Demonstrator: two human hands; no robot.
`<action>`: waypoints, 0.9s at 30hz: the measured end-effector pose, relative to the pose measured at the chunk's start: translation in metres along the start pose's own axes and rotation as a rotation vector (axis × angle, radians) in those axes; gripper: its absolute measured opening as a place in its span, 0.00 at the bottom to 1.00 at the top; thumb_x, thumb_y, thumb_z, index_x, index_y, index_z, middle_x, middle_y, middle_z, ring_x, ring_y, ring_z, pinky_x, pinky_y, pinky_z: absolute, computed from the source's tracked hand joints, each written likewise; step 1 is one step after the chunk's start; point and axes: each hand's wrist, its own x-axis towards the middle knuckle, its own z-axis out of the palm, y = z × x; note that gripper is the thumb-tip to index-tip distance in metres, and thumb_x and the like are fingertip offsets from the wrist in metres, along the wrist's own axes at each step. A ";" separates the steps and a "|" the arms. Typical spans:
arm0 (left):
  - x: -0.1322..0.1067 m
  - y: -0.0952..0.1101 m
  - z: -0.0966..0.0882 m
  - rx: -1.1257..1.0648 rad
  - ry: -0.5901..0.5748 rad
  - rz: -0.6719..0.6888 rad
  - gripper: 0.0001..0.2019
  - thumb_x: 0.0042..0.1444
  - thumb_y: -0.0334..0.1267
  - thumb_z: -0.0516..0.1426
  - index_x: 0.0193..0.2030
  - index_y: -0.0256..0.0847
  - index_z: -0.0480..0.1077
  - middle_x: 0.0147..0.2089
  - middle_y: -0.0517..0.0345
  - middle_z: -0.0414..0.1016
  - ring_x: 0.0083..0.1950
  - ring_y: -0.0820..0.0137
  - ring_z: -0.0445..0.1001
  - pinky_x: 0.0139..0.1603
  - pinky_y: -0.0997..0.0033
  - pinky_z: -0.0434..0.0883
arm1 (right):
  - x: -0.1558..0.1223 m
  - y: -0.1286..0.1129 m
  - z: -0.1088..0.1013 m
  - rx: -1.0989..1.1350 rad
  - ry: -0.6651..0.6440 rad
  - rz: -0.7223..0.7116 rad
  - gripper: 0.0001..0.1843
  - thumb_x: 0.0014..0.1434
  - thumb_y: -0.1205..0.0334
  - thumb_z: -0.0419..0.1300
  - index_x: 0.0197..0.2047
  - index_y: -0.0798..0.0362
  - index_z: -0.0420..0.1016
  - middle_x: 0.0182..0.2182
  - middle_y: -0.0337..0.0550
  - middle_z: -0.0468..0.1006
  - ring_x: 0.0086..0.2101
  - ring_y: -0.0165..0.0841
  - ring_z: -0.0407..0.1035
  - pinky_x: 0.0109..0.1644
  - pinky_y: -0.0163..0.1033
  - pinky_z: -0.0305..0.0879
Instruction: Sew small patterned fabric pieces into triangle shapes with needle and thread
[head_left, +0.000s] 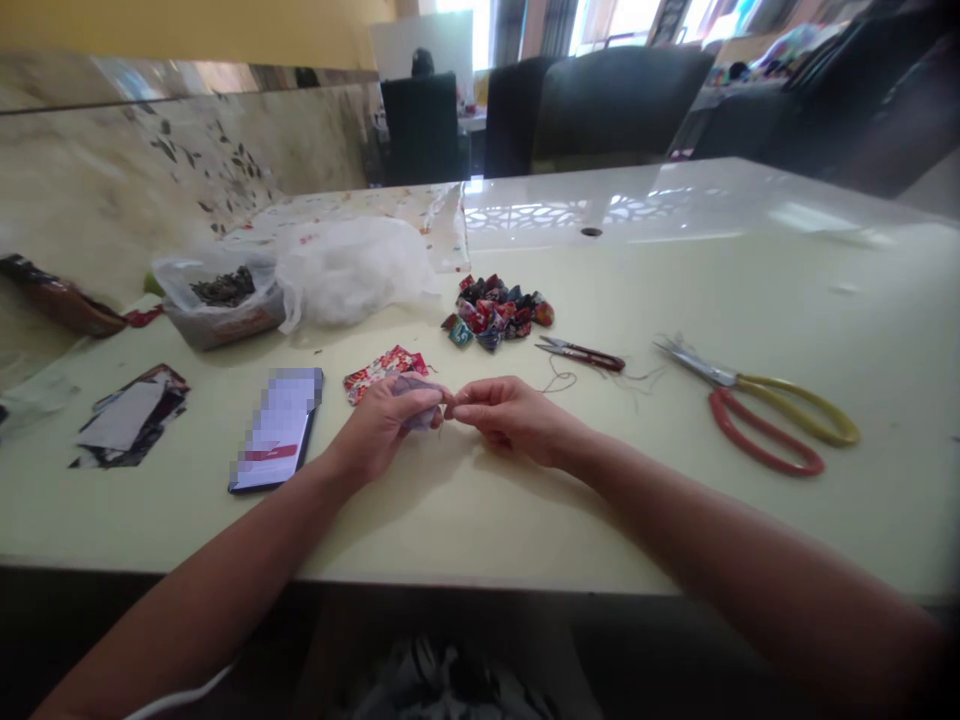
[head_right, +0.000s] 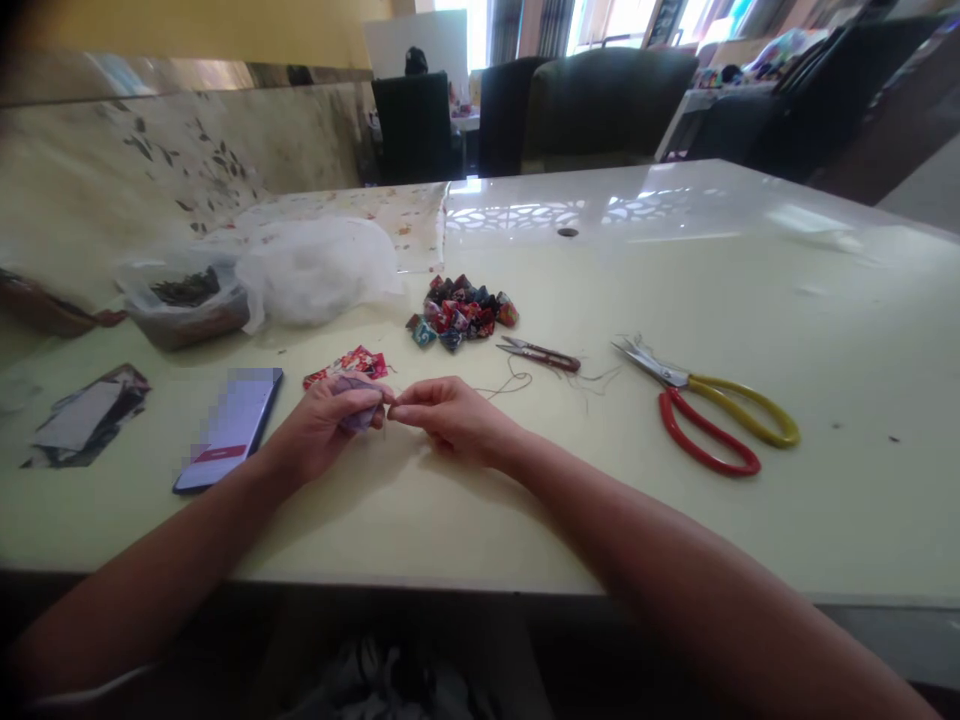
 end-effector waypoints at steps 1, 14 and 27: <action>0.000 0.000 0.000 0.000 -0.003 -0.005 0.06 0.46 0.37 0.67 0.30 0.36 0.80 0.24 0.58 0.76 0.26 0.75 0.71 0.33 0.75 0.68 | 0.000 0.000 -0.001 0.016 -0.007 0.000 0.16 0.50 0.51 0.69 0.33 0.55 0.75 0.15 0.26 0.55 0.16 0.20 0.46 0.17 0.28 0.47; 0.003 -0.005 -0.005 0.045 0.013 -0.011 0.06 0.50 0.37 0.66 0.32 0.37 0.81 0.26 0.57 0.77 0.27 0.76 0.72 0.32 0.76 0.66 | -0.008 -0.013 -0.010 0.110 -0.026 -0.130 0.13 0.54 0.56 0.67 0.29 0.55 0.70 0.17 0.29 0.55 0.18 0.20 0.45 0.19 0.28 0.49; 0.006 -0.010 -0.011 0.003 0.038 -0.012 0.06 0.50 0.38 0.67 0.32 0.37 0.80 0.27 0.57 0.77 0.28 0.75 0.73 0.34 0.77 0.68 | -0.012 -0.018 -0.016 0.173 -0.004 -0.178 0.12 0.55 0.57 0.66 0.30 0.54 0.69 0.18 0.29 0.55 0.19 0.21 0.44 0.19 0.28 0.47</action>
